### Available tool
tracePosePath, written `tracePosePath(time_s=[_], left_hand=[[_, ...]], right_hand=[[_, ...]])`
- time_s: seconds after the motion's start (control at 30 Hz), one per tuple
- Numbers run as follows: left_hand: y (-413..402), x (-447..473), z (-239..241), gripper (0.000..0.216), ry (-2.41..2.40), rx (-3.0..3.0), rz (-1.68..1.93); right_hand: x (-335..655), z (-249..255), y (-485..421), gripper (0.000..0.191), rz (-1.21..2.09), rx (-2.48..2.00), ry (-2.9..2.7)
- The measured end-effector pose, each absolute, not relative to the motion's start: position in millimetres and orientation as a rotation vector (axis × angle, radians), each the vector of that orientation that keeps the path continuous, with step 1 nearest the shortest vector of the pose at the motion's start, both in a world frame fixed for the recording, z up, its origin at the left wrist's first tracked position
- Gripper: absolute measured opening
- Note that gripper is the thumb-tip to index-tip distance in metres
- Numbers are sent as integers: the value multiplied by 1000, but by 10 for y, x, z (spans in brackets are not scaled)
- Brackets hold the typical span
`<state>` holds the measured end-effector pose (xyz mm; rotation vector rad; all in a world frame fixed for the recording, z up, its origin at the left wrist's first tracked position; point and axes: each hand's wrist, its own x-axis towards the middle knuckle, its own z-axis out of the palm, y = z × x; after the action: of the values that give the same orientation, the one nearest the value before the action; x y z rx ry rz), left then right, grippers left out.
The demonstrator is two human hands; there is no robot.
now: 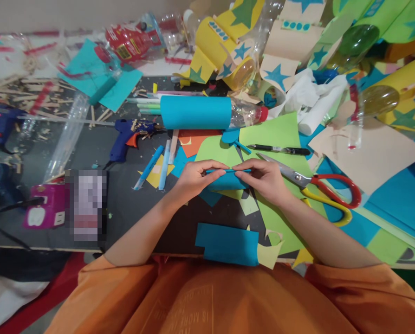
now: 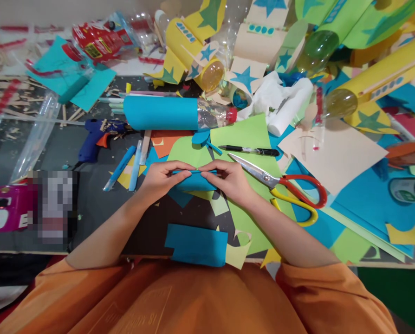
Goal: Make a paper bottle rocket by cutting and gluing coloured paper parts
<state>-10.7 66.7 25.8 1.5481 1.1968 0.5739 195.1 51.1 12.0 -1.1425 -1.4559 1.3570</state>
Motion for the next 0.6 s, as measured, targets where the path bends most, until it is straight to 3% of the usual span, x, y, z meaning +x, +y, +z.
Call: tracePosePath(time_s=[0.23, 0.6], left_hand=[[656, -103, 217, 24, 1177, 1555, 665], [660, -87, 238, 23, 1165, 1543, 658]], right_hand=[[1966, 122, 510, 23, 1408, -1197, -1448], [1950, 136, 510, 8, 1316, -1204, -1477]])
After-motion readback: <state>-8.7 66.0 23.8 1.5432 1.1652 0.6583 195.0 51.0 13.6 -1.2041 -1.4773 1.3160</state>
